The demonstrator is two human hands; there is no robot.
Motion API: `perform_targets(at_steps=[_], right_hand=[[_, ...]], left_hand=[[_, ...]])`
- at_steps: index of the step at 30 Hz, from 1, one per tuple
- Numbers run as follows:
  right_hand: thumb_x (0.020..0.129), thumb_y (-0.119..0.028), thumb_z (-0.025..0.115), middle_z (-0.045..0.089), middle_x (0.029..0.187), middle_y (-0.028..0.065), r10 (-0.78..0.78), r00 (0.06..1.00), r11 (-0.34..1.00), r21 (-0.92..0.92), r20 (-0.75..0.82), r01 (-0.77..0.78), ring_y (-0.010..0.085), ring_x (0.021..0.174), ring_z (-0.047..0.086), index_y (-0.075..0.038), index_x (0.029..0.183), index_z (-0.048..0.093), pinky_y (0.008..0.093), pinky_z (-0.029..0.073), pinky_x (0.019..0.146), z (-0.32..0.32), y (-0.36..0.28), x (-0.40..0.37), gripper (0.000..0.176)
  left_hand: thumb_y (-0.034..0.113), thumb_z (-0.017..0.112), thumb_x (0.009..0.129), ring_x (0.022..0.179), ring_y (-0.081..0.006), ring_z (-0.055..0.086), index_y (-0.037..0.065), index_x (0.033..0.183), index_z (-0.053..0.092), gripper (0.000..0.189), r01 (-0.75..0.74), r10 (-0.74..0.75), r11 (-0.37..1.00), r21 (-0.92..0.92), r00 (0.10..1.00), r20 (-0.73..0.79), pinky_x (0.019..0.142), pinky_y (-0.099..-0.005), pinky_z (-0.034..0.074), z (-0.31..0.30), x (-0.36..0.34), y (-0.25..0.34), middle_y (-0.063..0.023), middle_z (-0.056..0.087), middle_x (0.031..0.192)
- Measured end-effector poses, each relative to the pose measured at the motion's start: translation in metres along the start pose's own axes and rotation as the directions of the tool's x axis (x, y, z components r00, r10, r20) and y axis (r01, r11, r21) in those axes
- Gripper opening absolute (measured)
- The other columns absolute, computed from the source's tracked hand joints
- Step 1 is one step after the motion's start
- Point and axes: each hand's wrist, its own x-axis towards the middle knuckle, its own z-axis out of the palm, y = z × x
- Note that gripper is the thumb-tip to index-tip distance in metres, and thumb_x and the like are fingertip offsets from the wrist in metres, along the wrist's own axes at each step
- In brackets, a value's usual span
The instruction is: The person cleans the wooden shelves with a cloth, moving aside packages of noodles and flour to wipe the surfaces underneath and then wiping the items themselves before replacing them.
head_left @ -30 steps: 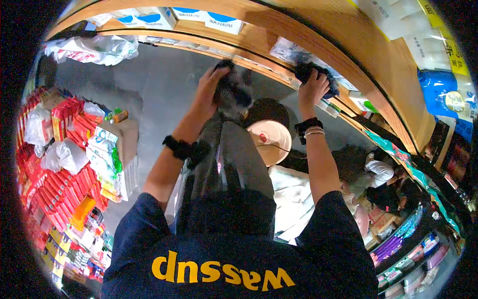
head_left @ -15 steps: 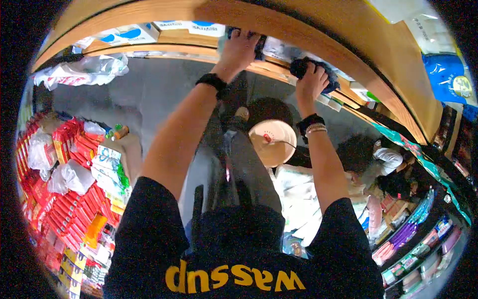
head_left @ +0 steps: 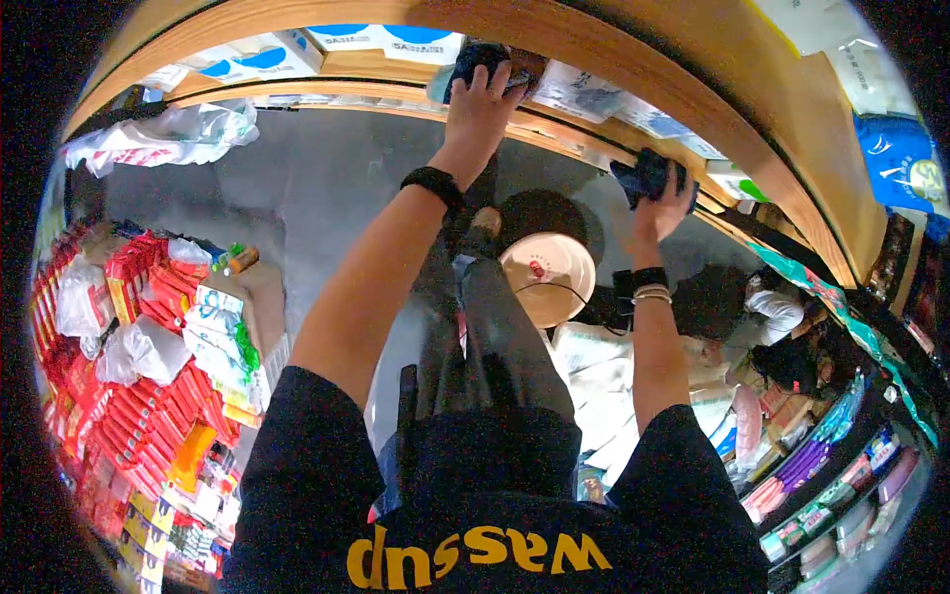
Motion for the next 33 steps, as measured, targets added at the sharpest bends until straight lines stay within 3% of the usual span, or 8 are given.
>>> perform_targets(at_steps=[8,14,16,21,25,28,30,33], right_hand=[[0.061,-0.006,0.064,0.032,0.130,0.0151,0.137,0.981,0.982,-0.150,0.139,-0.116,0.0326,0.120,0.032,-0.012,0.124,0.042,0.0412,0.028,0.099,0.016,0.010,0.014,0.068],[0.068,-0.015,0.064,0.025,0.130,0.0187,0.092,0.973,0.959,-0.280,0.210,-0.030,0.0363,0.116,0.034,-0.014,0.126,0.038,0.0436,0.043,0.084,0.007,-0.010,0.025,0.063],[0.069,-0.020,0.065,0.032,0.120,0.0185,0.394,0.892,0.858,-0.436,0.222,-0.270,0.0354,0.110,0.040,-0.017,0.126,0.039,0.0428,0.045,0.081,-0.002,-0.006,0.033,0.062],[0.068,-0.020,0.065,0.039,0.104,0.0155,0.537,0.796,0.812,-0.426,0.279,-0.398,0.0328,0.099,0.046,-0.014,0.117,0.048,0.0445,0.044,0.077,-0.023,0.019,0.055,0.053],[0.068,-0.018,0.063,0.040,0.106,0.0175,0.371,0.903,0.880,-0.394,0.216,-0.266,0.0341,0.100,0.045,-0.010,0.115,0.048,0.0450,0.041,0.082,-0.007,0.019,0.042,0.050],[0.070,-0.019,0.062,0.039,0.117,0.0207,0.173,0.978,0.981,-0.104,0.116,-0.162,0.0362,0.102,0.044,-0.007,0.119,0.044,0.0447,0.037,0.088,0.006,0.000,0.024,0.054],[0.071,-0.022,0.061,0.032,0.128,0.0213,-0.075,0.996,0.997,-0.029,0.042,0.076,0.0392,0.106,0.041,-0.007,0.123,0.039,0.0453,0.035,0.091,0.011,-0.015,0.016,0.059],[0.070,-0.025,0.062,0.032,0.131,0.0169,0.000,0.972,0.981,-0.188,0.234,0.045,0.0403,0.107,0.040,-0.006,0.125,0.035,0.0460,0.037,0.090,-0.003,-0.031,0.024,0.064]], left_hand=[[0.019,0.048,0.081,0.114,-0.0285,0.030,0.028,0.120,0.044,0.041,0.008,-0.035,0.993,0.116,0.973,0.230,0.078,-0.0467,0.032,0.012,0.011,0.011,-0.0043,0.030,0.132],[0.020,0.048,0.082,0.115,-0.0306,0.029,0.027,0.123,0.040,0.043,-0.043,-0.041,0.968,0.246,0.945,0.324,0.079,-0.0491,0.032,0.000,0.014,0.020,-0.0056,0.026,0.135],[0.020,0.048,0.082,0.115,-0.0310,0.028,0.027,0.123,0.040,0.043,-0.032,-0.067,0.966,0.258,0.929,0.364,0.079,-0.0497,0.033,0.001,0.014,0.022,-0.0058,0.024,0.136],[0.021,0.047,0.083,0.116,-0.0321,0.029,0.027,0.127,0.036,0.045,-0.096,-0.031,0.951,0.295,0.917,0.399,0.077,-0.0503,0.035,0.003,0.015,0.019,-0.0062,0.025,0.136],[0.022,0.046,0.084,0.115,-0.0322,0.030,0.027,0.126,0.037,0.044,-0.104,-0.017,0.942,0.319,0.935,0.354,0.075,-0.0505,0.035,0.007,0.012,0.017,-0.0066,0.025,0.136],[0.023,0.044,0.084,0.115,-0.0318,0.029,0.027,0.125,0.039,0.042,-0.103,-0.014,0.931,0.350,0.948,0.318,0.074,-0.0504,0.035,0.009,0.012,0.017,-0.0068,0.026,0.136],[0.023,0.043,0.085,0.115,-0.0315,0.029,0.028,0.125,0.040,0.040,-0.081,-0.030,0.951,0.299,0.936,0.350,0.074,-0.0508,0.034,0.010,0.014,0.019,-0.0066,0.026,0.136],[0.023,0.042,0.085,0.115,-0.0315,0.029,0.028,0.125,0.039,0.040,-0.073,-0.034,0.946,0.316,0.947,0.320,0.075,-0.0523,0.033,0.009,0.011,0.021,-0.0067,0.025,0.136]])
